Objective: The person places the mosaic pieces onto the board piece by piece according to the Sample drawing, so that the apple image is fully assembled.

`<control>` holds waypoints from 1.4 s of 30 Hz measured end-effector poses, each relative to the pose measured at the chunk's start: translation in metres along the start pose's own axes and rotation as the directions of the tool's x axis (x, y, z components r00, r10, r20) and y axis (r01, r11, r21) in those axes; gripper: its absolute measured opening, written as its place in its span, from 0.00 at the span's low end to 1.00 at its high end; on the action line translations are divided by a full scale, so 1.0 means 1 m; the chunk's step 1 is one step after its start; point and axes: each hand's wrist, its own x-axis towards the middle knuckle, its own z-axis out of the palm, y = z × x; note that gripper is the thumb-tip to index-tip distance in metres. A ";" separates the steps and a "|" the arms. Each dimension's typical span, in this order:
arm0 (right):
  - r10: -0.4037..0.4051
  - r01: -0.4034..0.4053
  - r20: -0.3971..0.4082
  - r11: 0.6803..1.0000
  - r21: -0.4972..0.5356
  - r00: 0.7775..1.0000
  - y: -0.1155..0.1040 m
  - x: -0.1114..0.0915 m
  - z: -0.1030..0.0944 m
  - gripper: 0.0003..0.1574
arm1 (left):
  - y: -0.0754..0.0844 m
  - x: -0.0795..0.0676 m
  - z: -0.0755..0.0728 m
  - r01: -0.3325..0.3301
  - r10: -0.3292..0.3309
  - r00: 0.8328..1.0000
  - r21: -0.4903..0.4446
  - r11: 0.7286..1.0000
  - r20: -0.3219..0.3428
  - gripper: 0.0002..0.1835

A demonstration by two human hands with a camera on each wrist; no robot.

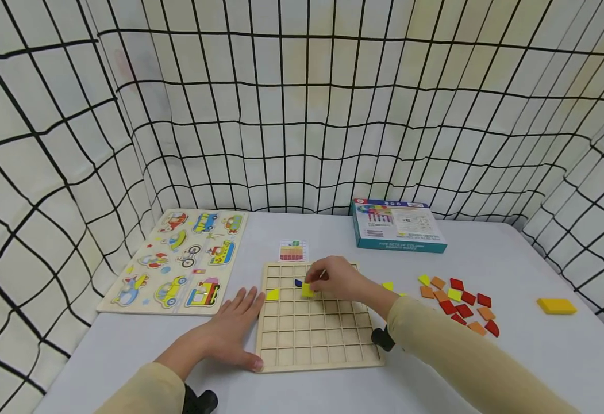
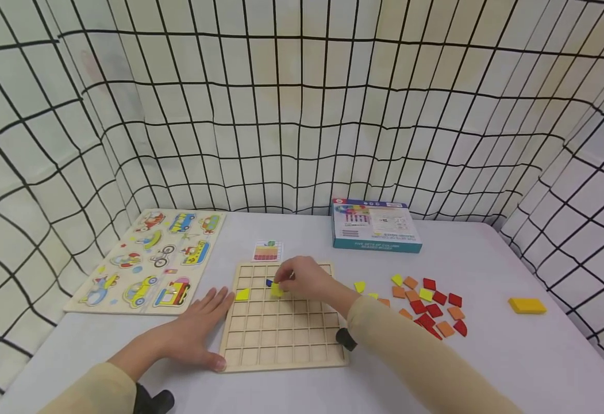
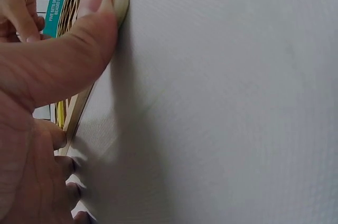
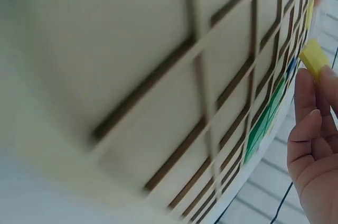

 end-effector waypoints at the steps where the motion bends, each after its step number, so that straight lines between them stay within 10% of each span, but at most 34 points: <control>1: -0.004 0.004 0.008 1.000 0.000 1.000 -0.005 0.003 0.004 0.04 | 0.000 0.000 0.000 -0.001 0.001 1.000 -0.004 1.000 0.000 0.68; 30: 0.000 0.001 0.009 0.982 -0.188 1.000 -0.030 0.024 0.035 0.04 | 0.001 0.003 0.002 -0.006 0.006 1.000 -0.006 1.000 0.001 0.68; 42: 0.100 -0.108 -0.072 0.986 -0.127 0.992 0.010 -0.007 -0.016 0.06 | -0.004 0.003 0.004 0.010 -0.010 1.000 0.010 1.000 -0.010 0.69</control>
